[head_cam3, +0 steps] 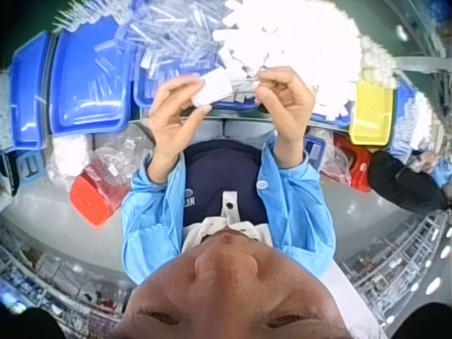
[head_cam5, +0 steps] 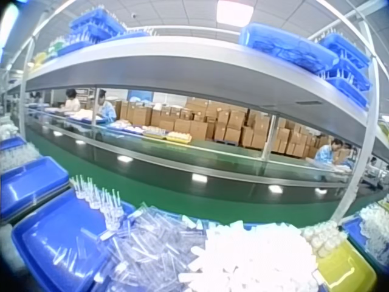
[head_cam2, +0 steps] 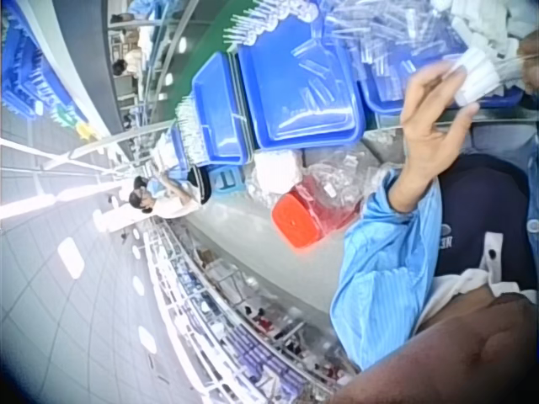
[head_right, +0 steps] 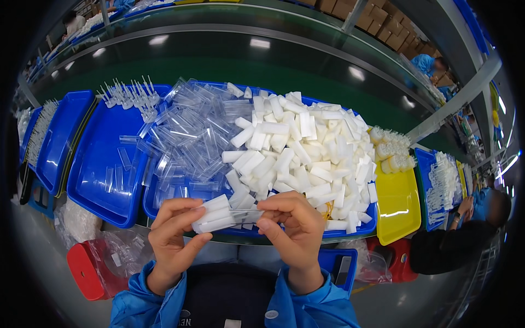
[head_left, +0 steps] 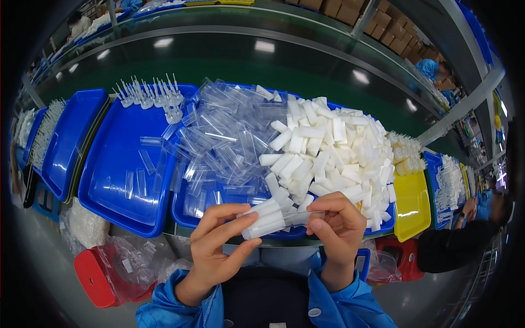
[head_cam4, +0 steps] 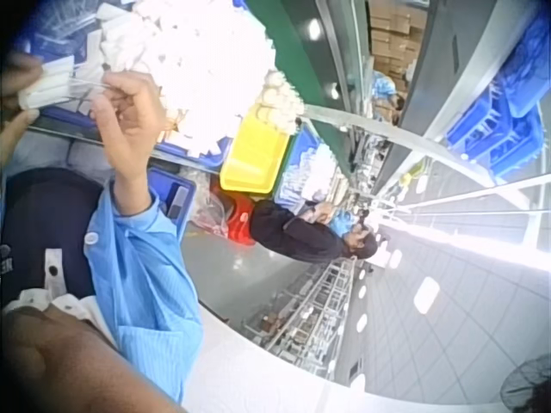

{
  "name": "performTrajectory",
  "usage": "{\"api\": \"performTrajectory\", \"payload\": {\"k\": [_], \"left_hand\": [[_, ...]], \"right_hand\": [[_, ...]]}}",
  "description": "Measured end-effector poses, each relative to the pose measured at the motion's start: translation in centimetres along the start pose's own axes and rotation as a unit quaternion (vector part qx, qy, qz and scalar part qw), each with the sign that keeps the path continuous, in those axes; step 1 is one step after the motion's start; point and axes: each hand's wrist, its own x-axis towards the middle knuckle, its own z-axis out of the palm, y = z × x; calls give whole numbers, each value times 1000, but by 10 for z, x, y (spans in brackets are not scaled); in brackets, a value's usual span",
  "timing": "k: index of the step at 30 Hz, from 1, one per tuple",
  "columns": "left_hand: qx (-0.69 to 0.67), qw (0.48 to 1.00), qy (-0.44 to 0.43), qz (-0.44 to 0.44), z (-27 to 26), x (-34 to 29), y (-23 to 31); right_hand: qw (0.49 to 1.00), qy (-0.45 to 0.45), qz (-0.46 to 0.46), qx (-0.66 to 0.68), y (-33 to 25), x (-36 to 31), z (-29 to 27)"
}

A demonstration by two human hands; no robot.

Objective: The person inserts white plastic cylindrical pieces into clear plastic tubes. They pick up a white piece from a blue bin, place it into a clear tube, and then place the assembled unit into a separate blue bin. This repetitive assembly process continues throughout the video.

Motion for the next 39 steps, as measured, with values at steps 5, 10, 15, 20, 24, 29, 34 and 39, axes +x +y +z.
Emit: {"api": "performTrajectory", "payload": {"k": [5, 10, 15, 20, 24, 29, 34, 39], "left_hand": [[-14, 999, -35, -34, -1, 2, 8], [31, 997, -76, 13, -6, 5, 3], [33, 995, -83, 54, -8, 7, 1], [79, 994, -29, 70, 4, 4, -3], [107, 991, 8, 76, 10, 3, -6], [177, 973, 22, 146, 13, 5, -10], [131, 983, 75, 103, 18, -4, -14], [119, 986, 90, 76, 16, -10, -19]], "right_hand": [[999, 25, -24, -2, 4, -3, 3], [965, -10, -120, -233, 8, -3, -3], [999, 15, 40, 15, 0, 4, 7], [997, 33, 1, -71, 12, 4, 15], [953, 29, -124, -275, 11, 3, 27], [934, 63, -103, -337, 6, 2, 56], [859, 42, -162, -485, 9, 3, 60], [842, 35, -206, -498, 16, -1, 66]]}}
